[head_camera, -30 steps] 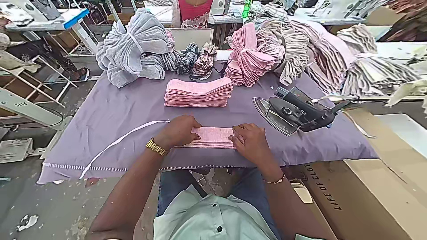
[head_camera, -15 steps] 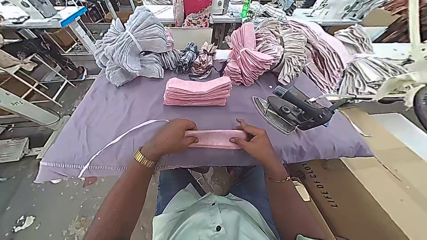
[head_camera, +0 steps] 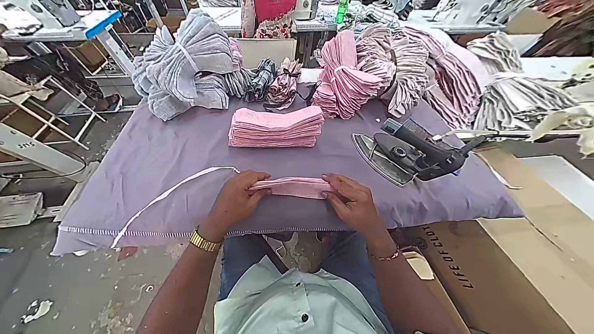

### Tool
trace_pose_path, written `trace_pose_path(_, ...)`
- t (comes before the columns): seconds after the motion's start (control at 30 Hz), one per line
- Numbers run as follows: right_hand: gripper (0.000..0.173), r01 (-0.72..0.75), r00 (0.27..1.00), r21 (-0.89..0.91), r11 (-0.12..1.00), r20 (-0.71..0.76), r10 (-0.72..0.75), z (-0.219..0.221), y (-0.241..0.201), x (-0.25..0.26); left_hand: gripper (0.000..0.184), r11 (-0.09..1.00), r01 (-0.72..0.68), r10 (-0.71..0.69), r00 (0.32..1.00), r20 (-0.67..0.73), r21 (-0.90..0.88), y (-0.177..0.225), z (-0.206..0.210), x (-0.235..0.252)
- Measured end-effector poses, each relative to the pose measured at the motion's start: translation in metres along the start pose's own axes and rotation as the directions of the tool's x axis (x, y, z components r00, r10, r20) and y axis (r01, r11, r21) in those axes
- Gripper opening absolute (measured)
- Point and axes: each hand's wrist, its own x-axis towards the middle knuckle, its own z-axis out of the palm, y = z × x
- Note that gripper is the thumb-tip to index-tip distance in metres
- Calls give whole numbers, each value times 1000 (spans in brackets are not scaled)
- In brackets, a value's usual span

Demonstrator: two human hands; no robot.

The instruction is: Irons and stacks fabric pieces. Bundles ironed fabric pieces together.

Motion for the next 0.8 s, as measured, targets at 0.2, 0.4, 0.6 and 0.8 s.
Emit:
trace_pose_path(0.2,25,23,991,140,990,-133,-4,-6,-11,19,23,999,33,-33,998,-62,-6,1,-20,10)
trace_pose_path(0.4,40,70,928,202,977,-373,11,-17,-27,113,47,962,12,-110,931,-348,-274,18,-79,82)
trace_pose_path(0.6,37,-288,929,-39,957,-255,269,14,38,214,45,937,347,-342,897,-280,-33,-36,-81,155)
trace_pose_path(0.8,41,-341,940,-284,896,-94,328,40,57,181,37,850,516,-490,849,-199,106,-57,-45,131)
